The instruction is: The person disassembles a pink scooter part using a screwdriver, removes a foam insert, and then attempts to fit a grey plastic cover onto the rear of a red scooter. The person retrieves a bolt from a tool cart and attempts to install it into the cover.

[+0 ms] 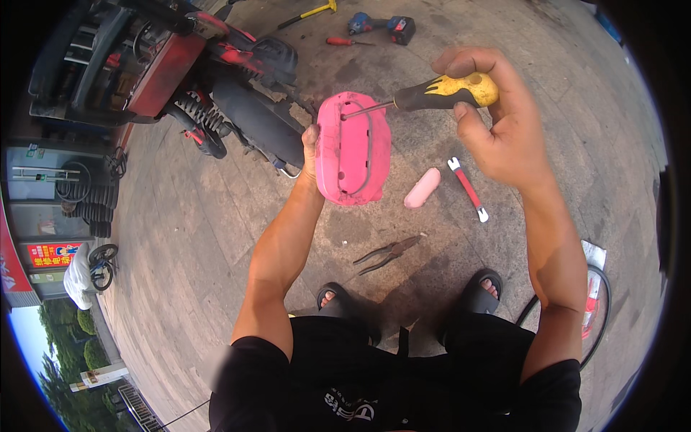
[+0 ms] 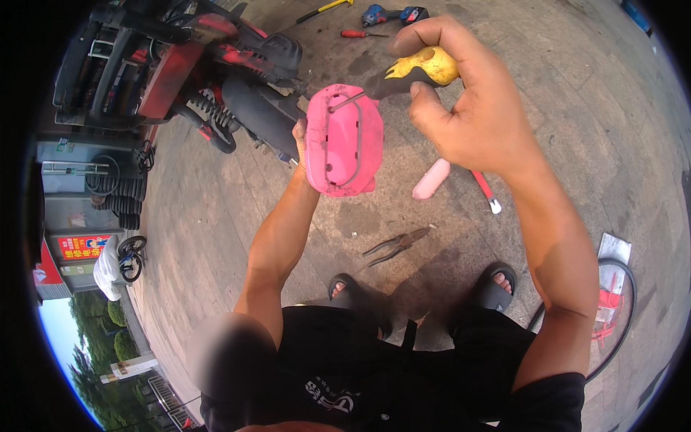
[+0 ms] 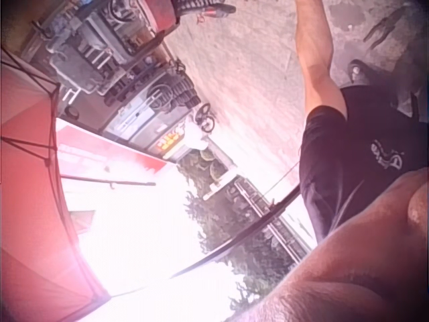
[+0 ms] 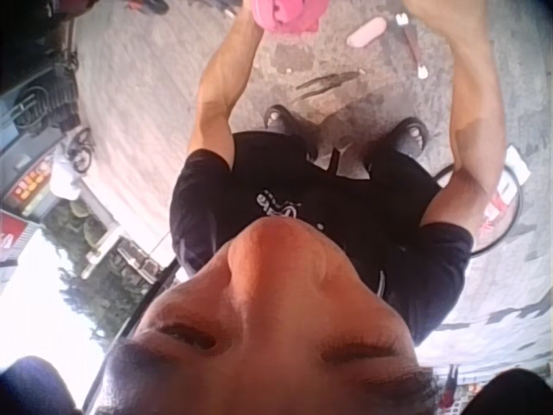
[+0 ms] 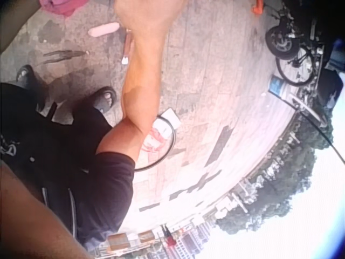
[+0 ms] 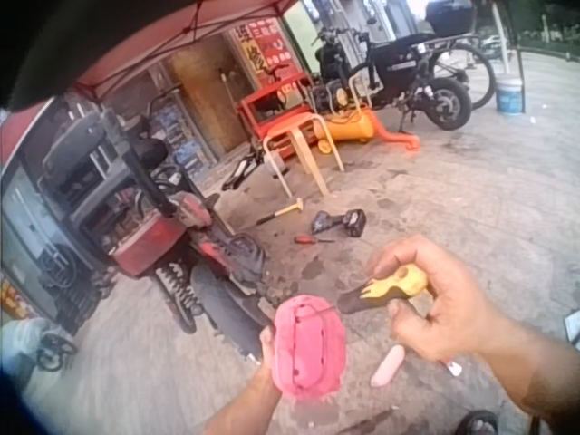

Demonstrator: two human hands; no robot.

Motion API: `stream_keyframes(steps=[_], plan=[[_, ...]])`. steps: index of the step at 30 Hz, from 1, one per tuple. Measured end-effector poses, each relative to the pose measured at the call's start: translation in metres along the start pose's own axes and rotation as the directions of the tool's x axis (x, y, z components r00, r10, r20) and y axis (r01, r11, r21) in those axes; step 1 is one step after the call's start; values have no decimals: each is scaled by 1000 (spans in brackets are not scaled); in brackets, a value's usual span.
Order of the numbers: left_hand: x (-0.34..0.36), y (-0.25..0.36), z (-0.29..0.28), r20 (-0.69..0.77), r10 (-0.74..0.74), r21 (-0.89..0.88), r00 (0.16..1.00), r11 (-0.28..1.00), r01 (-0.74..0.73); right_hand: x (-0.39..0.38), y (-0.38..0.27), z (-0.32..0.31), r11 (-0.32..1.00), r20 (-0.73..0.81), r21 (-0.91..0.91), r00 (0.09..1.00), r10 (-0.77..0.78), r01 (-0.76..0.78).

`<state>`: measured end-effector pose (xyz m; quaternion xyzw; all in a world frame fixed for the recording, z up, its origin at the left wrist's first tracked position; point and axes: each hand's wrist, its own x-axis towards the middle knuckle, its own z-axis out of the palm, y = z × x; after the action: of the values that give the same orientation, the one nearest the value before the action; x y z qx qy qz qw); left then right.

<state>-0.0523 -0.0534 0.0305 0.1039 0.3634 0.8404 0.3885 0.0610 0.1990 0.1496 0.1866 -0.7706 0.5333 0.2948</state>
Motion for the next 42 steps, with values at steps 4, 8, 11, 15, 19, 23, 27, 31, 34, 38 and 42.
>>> stream_keyframes(steps=[4, 8, 11, 15, 19, 23, 27, 31, 34, 38, 42], plan=[[1, 2, 3, -69, 24, -83, 997, 996, -30, -4, -2, -5, 999, -104, 39, 994, 40, -36], [9, 3, 4, 26, 79, -98, 996, 992, -76, -5, -7, -9, 996, -99, 73, 994, 50, -43], [11, 4, 3, 38, 100, -135, 994, 986, -94, -8, -10, -2, 990, -42, 139, 999, 19, -13], [9, 7, 5, 69, 106, -124, 992, 988, -97, -8, -12, 6, 991, -45, 133, 999, 6, 0], [4, 10, 12, 86, 103, -137, 991, 986, -90, -4, -20, 8, 996, -25, 16, 996, -89, 90], [2, 12, 16, 129, 108, -151, 986, 985, -88, -2, -33, 11, 978, 84, -74, 978, -191, 197], [2, 12, 18, 91, 106, -141, 990, 986, -92, -3, -40, 18, 985, 36, -26, 985, -168, 169], [2, 11, 15, 128, 128, -98, 983, 988, -116, -2, -38, 18, 971, 72, -25, 970, -234, 236], [2, 9, 11, 92, 94, -123, 991, 989, -83, -1, -40, 15, 968, 148, -46, 960, -238, 247], [5, 9, 10, -17, 136, -95, 991, 986, -137, -2, -49, 10, 953, 106, -268, 979, 175, -141], [7, 6, 11, -136, 77, -63, 988, 994, -86, 1, -38, 8, 945, 5, -313, 995, 103, -97]])
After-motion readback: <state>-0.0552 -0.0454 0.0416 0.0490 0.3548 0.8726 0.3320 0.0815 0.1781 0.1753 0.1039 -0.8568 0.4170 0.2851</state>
